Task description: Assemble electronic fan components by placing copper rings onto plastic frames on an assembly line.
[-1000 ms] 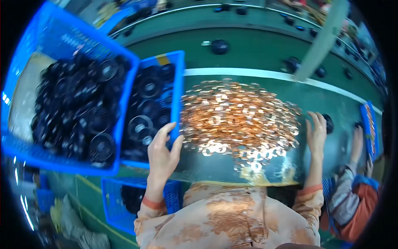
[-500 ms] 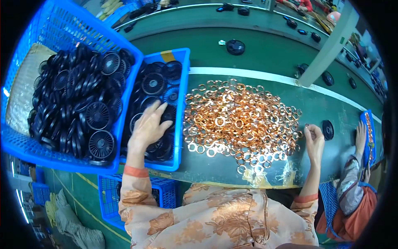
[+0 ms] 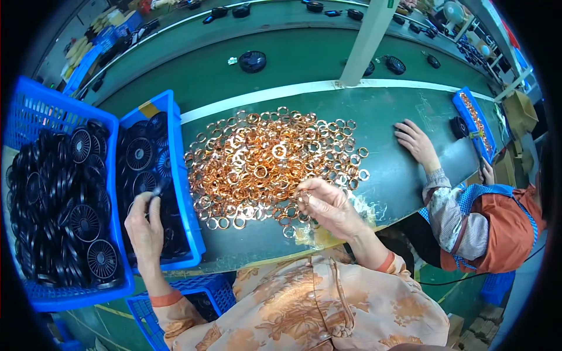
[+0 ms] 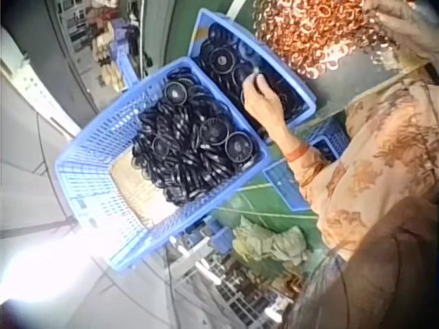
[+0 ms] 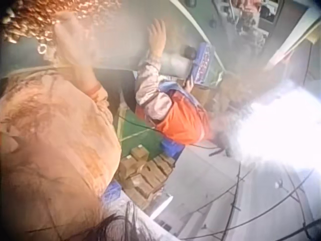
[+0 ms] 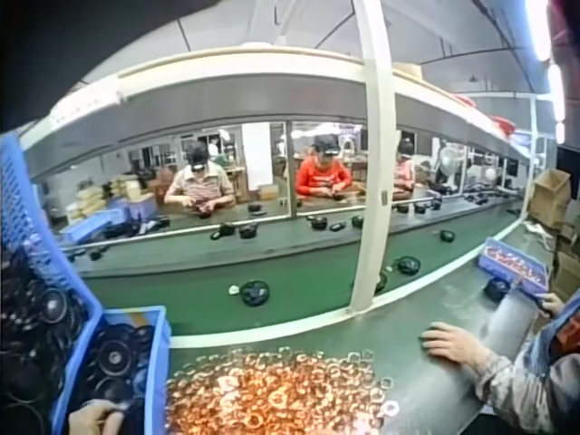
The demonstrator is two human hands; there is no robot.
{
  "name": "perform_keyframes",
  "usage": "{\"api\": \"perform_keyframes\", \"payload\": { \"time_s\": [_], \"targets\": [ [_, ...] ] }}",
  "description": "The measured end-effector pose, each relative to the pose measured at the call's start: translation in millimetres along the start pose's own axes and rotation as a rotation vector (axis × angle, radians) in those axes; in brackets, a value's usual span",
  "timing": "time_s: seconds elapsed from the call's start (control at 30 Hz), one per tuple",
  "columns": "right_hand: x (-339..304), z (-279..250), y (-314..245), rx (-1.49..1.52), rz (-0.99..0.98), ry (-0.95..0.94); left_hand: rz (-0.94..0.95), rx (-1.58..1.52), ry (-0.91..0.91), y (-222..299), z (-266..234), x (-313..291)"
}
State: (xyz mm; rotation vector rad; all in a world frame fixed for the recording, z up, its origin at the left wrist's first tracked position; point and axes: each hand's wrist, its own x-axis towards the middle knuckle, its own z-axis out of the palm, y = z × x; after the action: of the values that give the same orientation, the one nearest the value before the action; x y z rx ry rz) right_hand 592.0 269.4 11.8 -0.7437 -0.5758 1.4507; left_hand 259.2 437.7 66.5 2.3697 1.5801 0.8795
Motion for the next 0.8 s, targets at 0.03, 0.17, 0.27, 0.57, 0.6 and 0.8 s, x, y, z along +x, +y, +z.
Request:
{"api": "perform_keyframes", "payload": {
  "time_s": [0.03, 0.17, 0.27, 0.57, 0.6, 0.8],
  "targets": [
    [0.6, 2.5, 1.8, -0.050, 0.010, -0.013, -0.121, -0.134, 0.083, 0.7, 1.7, -5.2],
    [1.3, 12.6, 4.0, -0.217, 0.015, -0.018, -0.334, -0.859, 0.173, 29.6, 11.7, -29.0],
    [0.6, 24.1, 0.4, -0.295, 0.011, -0.040, -0.466, -1.094, -0.128, 61.6, 37.5, -52.3],
    [-0.1, 44.5, -10.0, -0.894, -0.269, -0.022, -0.594, -1.610, -0.463, 112.3, 88.6, -72.6],
    [0.9, 47.2, -8.8, -0.977, -0.335, -0.007, -0.568, -1.601, -0.459, 113.6, 91.1, -74.1],
    [8.0, 46.1, -0.3, -1.317, -0.577, -0.024, -0.507, -1.424, -0.456, 119.0, 94.2, -78.4]
  ]
}}
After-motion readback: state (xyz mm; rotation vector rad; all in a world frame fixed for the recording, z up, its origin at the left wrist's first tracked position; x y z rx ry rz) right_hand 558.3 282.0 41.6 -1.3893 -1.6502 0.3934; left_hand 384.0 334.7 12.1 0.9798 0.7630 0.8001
